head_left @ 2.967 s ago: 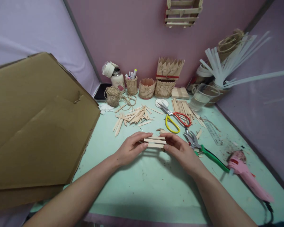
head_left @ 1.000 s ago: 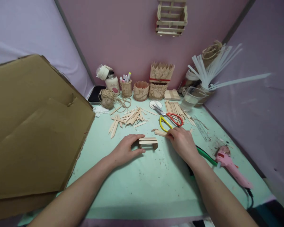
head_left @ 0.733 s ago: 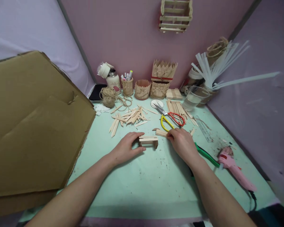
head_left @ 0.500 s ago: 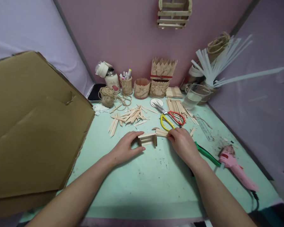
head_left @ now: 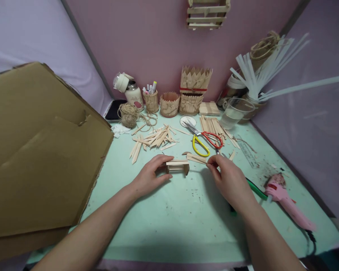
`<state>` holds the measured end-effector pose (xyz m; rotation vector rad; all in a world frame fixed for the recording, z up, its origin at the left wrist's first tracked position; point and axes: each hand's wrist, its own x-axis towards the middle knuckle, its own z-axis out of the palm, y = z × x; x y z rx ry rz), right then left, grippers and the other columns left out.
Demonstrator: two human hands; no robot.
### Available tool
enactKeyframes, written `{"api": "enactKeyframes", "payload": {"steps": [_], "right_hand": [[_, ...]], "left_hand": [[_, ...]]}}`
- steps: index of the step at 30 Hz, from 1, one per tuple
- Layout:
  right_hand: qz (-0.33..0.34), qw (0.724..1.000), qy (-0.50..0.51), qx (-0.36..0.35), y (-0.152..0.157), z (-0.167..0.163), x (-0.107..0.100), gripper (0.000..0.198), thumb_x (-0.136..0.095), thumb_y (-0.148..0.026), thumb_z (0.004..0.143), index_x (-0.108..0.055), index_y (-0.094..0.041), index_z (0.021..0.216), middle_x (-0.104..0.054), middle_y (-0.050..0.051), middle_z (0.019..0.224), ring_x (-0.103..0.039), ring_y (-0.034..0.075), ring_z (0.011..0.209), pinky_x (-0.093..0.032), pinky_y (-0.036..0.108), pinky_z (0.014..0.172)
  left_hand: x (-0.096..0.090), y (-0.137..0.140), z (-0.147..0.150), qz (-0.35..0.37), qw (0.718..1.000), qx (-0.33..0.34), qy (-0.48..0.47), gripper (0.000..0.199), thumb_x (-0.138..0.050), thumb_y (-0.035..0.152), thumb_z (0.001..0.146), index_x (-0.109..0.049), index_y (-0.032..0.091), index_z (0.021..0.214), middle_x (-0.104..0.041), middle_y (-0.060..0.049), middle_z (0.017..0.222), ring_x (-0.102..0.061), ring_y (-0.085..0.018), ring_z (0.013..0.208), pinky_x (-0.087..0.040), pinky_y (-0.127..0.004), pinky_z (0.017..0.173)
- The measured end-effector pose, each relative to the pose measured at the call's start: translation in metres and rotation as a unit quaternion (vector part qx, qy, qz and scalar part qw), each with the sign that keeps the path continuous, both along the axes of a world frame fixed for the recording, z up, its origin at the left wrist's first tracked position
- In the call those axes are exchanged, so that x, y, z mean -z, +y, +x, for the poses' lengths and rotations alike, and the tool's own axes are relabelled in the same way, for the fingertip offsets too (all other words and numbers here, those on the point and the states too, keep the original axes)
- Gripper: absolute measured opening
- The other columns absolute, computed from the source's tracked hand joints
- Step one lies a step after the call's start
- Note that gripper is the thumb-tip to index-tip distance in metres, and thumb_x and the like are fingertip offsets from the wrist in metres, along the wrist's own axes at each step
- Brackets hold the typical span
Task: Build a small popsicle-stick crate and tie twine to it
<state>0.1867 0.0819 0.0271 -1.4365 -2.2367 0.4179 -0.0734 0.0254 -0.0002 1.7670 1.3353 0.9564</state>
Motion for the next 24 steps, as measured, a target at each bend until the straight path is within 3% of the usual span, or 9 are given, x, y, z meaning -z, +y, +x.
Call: {"api": "enactKeyframes", "payload": {"steps": [7,12,17,24], "right_hand": [[-0.019,0.990,0.142,-0.017,-0.033,0.005,-0.001,0.010,-0.054,-0.029,0.089,-0.058,-0.023,0.083,-0.065,0.000,0.073,-0.057,0.014,0.061,-0.042,0.026,0.058],[-0.066,0.972,0.226,-0.025,-0.044,-0.001,0.006,0.010,-0.058,-0.027,0.089,-0.061,-0.022,0.081,-0.066,0.000,0.074,-0.062,0.014,0.065,-0.047,0.025,0.061],[-0.070,0.964,0.250,-0.054,-0.052,-0.007,0.008,0.011,-0.057,-0.024,0.090,-0.061,-0.022,0.080,-0.066,0.002,0.078,-0.063,0.016,0.073,-0.050,0.027,0.066],[-0.055,0.959,0.273,-0.043,-0.059,-0.001,0.016,0.009,-0.060,-0.023,0.088,-0.061,-0.023,0.080,-0.067,0.003,0.082,-0.064,0.017,0.078,-0.051,0.029,0.069]], "left_hand": [[-0.002,-0.001,0.003,-0.022,0.997,0.005,-0.074,0.044,-0.066,0.022,0.083,-0.060,0.026,0.126,-0.051,-0.011,0.131,-0.052,-0.025,0.125,-0.056,-0.038,0.094],[-0.001,-0.002,0.006,-0.058,0.990,-0.019,-0.123,0.047,-0.070,0.019,0.080,-0.060,0.024,0.126,-0.052,-0.009,0.127,-0.053,-0.024,0.123,-0.054,-0.035,0.096],[-0.005,-0.003,0.008,-0.080,0.987,-0.015,-0.139,0.046,-0.068,0.019,0.081,-0.060,0.023,0.125,-0.052,-0.009,0.126,-0.057,-0.022,0.115,-0.053,-0.037,0.098],[-0.006,-0.003,0.007,-0.046,0.995,-0.009,-0.091,0.039,-0.068,0.019,0.080,-0.061,0.021,0.118,-0.057,-0.010,0.122,-0.057,-0.023,0.118,-0.048,-0.041,0.104]]}}
